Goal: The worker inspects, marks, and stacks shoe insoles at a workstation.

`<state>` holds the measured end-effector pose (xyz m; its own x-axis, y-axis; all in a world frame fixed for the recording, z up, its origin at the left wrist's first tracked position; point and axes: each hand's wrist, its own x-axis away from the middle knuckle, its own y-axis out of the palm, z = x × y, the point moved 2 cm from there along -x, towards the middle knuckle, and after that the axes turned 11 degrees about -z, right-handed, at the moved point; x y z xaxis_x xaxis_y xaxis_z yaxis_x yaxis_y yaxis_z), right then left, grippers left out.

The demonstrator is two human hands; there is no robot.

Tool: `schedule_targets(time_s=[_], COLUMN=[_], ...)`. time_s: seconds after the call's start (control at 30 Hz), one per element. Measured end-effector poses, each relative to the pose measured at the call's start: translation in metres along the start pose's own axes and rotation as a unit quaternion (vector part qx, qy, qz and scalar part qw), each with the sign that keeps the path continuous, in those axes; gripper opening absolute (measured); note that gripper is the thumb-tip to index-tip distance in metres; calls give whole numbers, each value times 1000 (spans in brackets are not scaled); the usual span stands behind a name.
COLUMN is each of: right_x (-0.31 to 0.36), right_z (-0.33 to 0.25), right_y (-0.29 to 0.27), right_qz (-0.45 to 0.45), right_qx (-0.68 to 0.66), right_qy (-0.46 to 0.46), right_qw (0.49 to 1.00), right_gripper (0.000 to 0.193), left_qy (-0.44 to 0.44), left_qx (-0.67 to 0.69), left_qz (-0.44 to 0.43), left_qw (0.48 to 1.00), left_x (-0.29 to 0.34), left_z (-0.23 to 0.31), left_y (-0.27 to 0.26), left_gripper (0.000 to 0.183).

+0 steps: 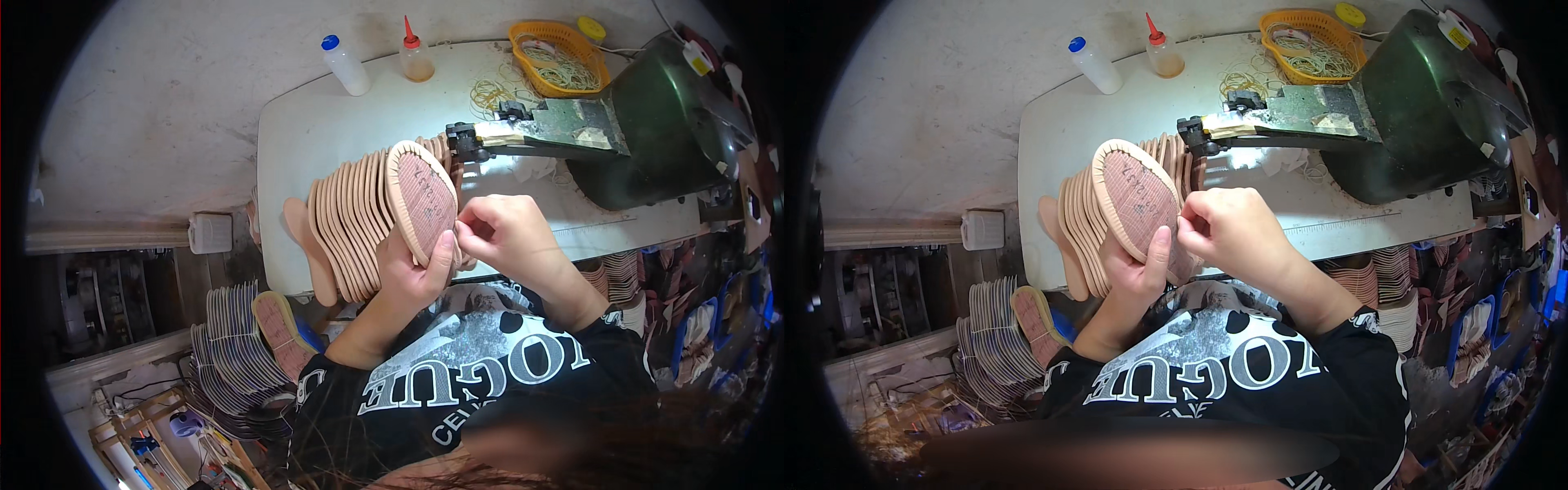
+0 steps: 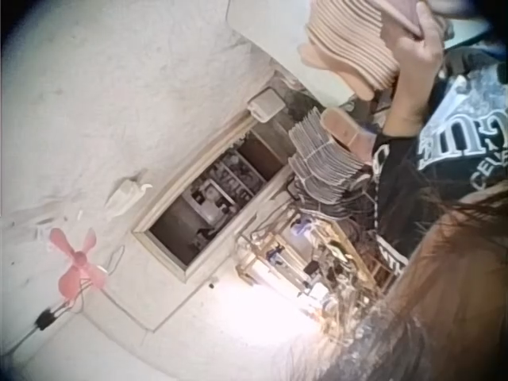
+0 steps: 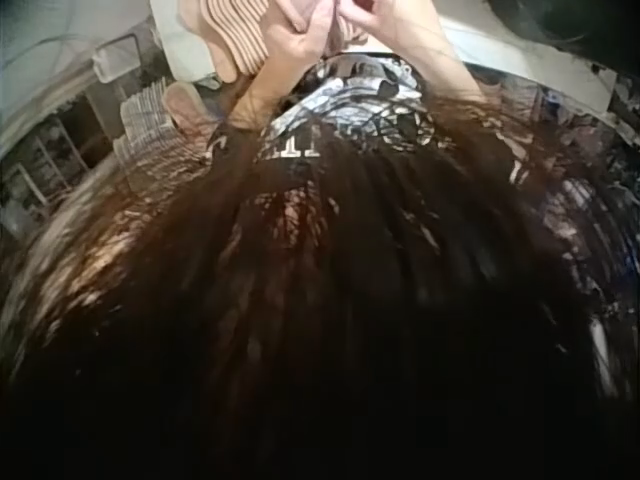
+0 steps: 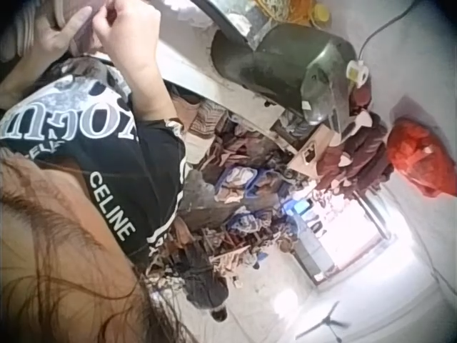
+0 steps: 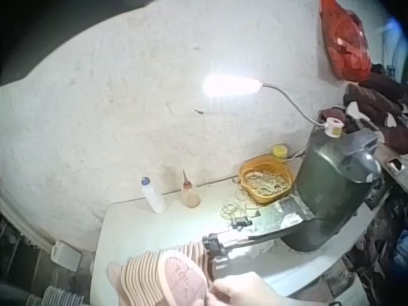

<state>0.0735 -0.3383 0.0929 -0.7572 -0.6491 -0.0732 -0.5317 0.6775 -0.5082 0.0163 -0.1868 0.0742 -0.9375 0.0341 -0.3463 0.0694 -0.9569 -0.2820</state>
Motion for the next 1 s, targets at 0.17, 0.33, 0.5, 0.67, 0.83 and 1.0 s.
schedule_targets(time_s=[0.17,0.33,0.5,0.67,0.83,1.0], right_x=[-7,-6,18,6,1,-1], right_z=[4,16,2,10,17,13], right_y=[10,18,3,7,9,1], right_qz=[99,147,171,185,174,163], right_qx=[50,-116,48,-1,-55,14], right_qy=[-66,-62,-359,-104,-78,-99], right_qw=[992,980,916,977,980,981], right_gripper=[8,9,18,19,15,10], left_qy=[-8,-15,-56,-48,-4,-11], left_qx=[12,47,54,105,95,34], left_qz=[46,83,153,113,74,28], left_qw=[999,995,985,987,993,999], left_x=[-5,-3,-16,-18,-16,-13], left_z=[0,-7,-32,-19,-8,-7], left_y=[3,4,-8,7,11,9], left_gripper=[24,32,38,39,33,35])
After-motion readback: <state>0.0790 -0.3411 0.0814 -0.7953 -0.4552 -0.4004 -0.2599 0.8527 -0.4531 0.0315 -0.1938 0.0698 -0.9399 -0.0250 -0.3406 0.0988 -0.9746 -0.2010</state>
